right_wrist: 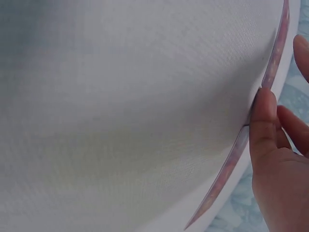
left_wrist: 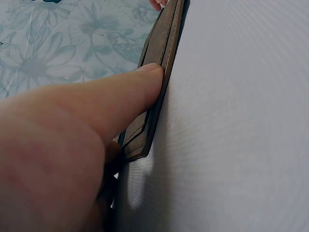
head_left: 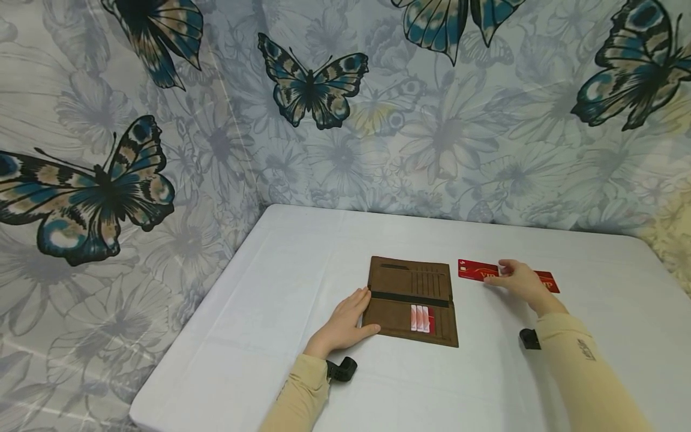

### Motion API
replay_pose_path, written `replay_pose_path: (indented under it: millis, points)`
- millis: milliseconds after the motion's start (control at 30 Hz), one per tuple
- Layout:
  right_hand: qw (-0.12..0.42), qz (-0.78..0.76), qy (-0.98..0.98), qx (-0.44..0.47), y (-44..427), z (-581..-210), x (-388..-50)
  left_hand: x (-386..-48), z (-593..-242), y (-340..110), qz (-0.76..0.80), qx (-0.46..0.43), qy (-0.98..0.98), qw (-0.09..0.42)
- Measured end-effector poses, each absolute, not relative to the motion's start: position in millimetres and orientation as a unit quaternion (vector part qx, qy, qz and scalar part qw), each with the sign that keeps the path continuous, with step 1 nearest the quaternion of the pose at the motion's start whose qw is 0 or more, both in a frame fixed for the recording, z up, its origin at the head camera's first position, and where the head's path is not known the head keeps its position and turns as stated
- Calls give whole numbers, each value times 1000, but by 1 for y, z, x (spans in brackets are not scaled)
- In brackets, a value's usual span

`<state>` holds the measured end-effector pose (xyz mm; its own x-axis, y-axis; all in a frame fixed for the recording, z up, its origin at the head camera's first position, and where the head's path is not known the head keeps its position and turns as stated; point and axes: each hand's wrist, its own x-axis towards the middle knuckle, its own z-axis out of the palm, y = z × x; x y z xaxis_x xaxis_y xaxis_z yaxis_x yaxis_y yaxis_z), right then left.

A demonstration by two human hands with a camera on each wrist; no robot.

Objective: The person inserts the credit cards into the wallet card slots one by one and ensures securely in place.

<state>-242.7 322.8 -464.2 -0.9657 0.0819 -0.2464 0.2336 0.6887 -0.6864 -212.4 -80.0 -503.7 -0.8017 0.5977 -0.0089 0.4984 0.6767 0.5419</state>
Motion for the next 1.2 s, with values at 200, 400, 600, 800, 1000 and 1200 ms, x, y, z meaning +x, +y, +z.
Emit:
replay_pose_path:
  millis: [200,400,600,800,1000,1200]
  points:
    - [112,-375,915,98,321,-463,-248,-213,-504,-80,271,306,908,90]
    - [116,-353,923,95,320,-460,-249,-212,-503,-80,275,301,908,99]
    - [114,-341,927,104,317,-460,-249,-212,-502,-80,277,296,908,103]
    - [112,-341,925,123,315,-460,-249,-211,-501,-81,277,297,908,102]
    - [100,-367,916,127,314,-459,-245,-211,-502,-80,277,297,908,101]
    - [77,-397,904,138,313,-462,-244,-211,-502,-80,279,294,909,101]
